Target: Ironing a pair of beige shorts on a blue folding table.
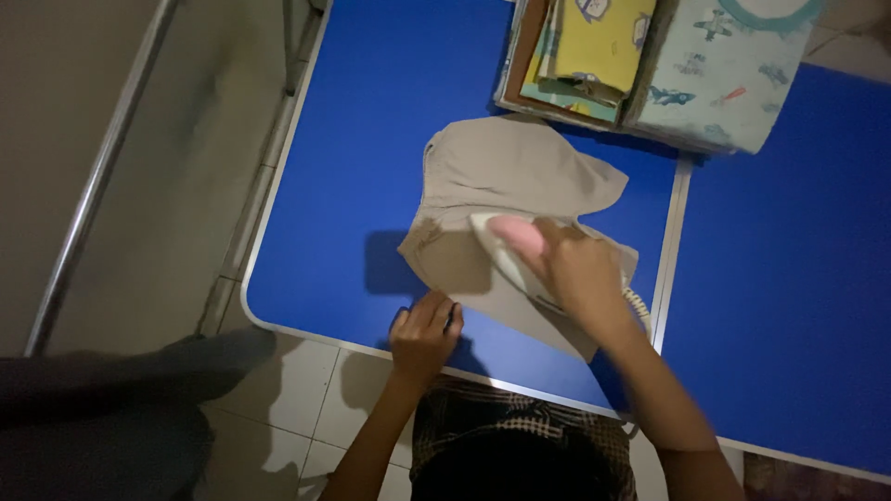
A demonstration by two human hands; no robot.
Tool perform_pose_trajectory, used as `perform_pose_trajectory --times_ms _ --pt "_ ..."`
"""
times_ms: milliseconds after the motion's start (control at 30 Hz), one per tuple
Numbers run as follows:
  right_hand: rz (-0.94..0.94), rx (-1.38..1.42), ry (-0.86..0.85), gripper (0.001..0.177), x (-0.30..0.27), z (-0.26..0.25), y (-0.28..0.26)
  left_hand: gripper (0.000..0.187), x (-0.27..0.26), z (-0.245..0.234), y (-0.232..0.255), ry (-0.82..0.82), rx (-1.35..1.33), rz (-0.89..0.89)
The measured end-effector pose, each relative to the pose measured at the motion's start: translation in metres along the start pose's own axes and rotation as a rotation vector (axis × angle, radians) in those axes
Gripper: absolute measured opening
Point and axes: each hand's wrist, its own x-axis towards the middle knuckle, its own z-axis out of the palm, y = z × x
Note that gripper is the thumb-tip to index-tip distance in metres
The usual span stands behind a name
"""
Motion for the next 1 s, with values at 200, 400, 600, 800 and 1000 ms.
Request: perform_pose_trajectory --times_ms 200,400,600,800,1000 --pt "0.100 0.009 0.022 0.042 -0.002 -0.010 0.005 0.014 0.014 0.005 -0.005 -0.194 -0.046 -0.175" --pt "-0.069 0.034 0.048 0.039 0.002 -0.023 -0.007 0.022 0.064 0.010 0.001 -0.011 -0.193 -0.028" --pt "-0.006 0.080 0.132 0.040 0.002 -0.006 -0.001 0.052 0.061 0.076 -0.037 -0.191 0.021 0.033" --pt "0.056 0.115 0.066 0.040 -0.003 -0.015 0.013 0.057 0.062 0.073 -0.037 -0.244 0.147 0.025" --pt "0.134 -0.032 0.044 0.047 -0.028 -0.025 0.040 0.062 0.063 0.070 -0.033 -0.289 0.148 0.019"
